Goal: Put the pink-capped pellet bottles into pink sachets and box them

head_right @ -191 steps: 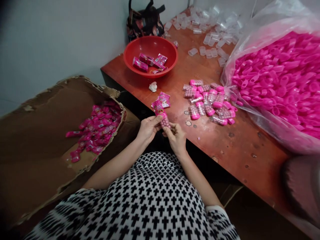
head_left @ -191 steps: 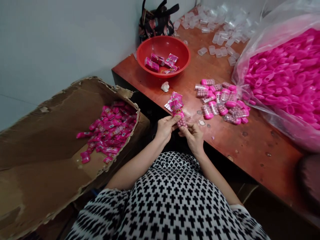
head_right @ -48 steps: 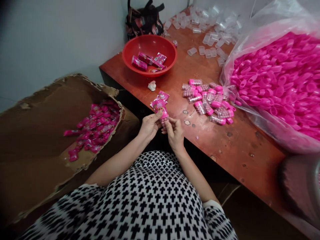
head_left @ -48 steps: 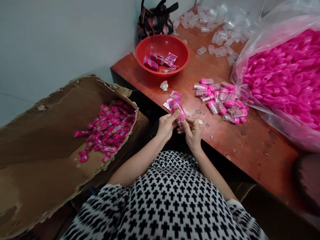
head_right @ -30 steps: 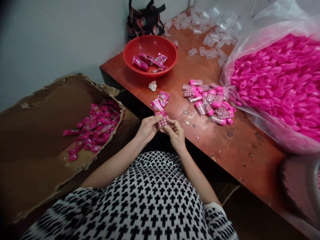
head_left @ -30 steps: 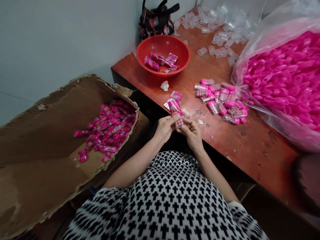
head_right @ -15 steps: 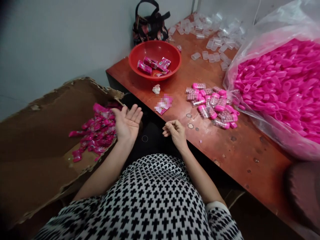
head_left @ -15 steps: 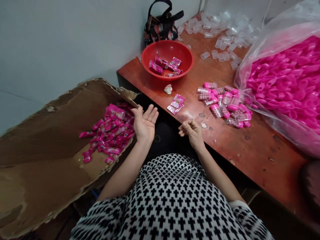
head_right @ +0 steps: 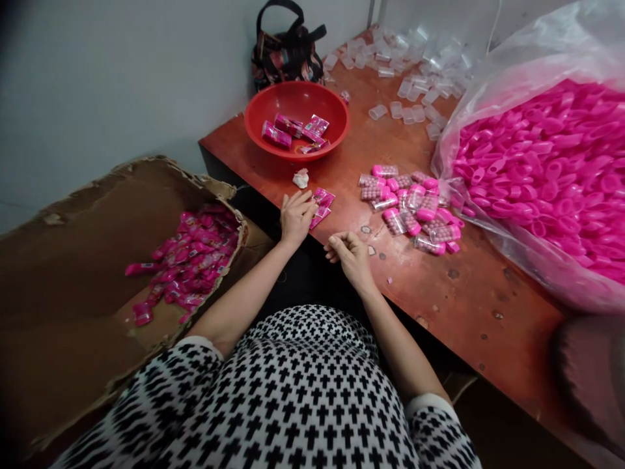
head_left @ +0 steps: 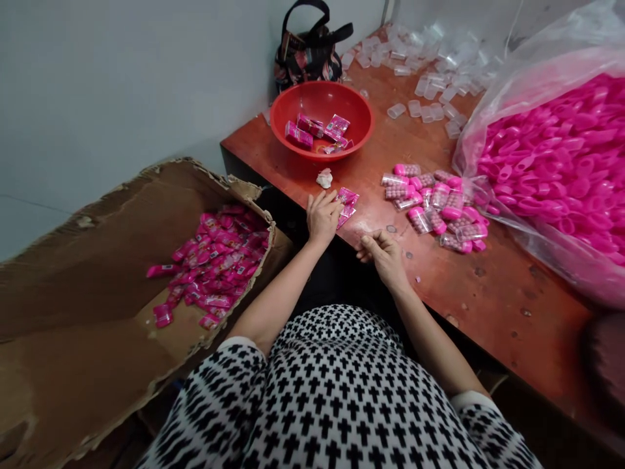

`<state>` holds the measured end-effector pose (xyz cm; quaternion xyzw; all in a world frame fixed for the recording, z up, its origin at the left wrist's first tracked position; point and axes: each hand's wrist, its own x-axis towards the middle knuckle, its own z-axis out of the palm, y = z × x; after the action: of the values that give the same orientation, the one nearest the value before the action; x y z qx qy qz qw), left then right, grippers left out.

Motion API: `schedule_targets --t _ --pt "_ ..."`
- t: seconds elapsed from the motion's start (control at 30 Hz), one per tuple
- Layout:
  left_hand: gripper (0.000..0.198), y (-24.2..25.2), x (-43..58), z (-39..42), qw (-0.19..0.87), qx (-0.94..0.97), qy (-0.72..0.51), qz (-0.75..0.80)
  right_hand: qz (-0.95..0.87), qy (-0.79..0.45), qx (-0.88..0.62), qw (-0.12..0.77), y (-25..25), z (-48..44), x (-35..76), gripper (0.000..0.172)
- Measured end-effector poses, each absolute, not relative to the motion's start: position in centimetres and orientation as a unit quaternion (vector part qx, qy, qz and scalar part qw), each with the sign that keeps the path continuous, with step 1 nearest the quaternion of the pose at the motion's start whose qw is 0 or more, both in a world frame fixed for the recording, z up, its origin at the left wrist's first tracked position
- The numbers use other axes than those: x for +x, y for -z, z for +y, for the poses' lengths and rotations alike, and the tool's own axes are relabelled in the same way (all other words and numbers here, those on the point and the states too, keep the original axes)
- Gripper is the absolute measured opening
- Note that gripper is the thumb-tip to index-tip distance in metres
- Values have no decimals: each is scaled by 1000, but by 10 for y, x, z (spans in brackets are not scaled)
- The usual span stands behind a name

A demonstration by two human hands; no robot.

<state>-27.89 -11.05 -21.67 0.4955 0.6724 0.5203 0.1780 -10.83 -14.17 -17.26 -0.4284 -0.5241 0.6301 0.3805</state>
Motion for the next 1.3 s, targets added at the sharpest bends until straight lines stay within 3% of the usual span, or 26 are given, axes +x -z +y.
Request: schedule_targets --t 0.17,0.3,0.47,0.53,0.6,0.7,0.83,0.93,1.1,1.3 --pt "16 198 -265 -130 217 471 -576 632 -483 -618 -420 456 177 -109 -126 38" --pt "21 178 -247 -158 303 419 -626 584 -476 -645 -389 454 175 -98 -135 40" --pt "34 174 -245 -179 540 243 -615 521 -525 -678 -360 368 173 -104 -129 41" --pt "33 176 -248 -181 585 235 -582 513 -577 -667 -354 312 172 -102 -123 40" --pt "29 177 -250 -181 584 238 -567 530 -653 -605 -363 274 167 -94 -116 32" --pt "27 179 -249 -182 564 222 -566 558 -776 -384 -434 251 152 -73 -105 22" --pt "29 182 -243 -184 570 164 -578 560 -763 -116 -612 173 132 -35 -101 41" --pt "29 183 -240 -184 590 124 -584 544 -719 -70 -683 111 134 -14 -109 57" --pt "28 181 -245 -187 578 81 -605 541 -761 -14 -645 70 154 -7 -119 36" --pt "21 175 -257 -196 593 76 -605 526 -856 20 -516 0 148 -20 -104 38"
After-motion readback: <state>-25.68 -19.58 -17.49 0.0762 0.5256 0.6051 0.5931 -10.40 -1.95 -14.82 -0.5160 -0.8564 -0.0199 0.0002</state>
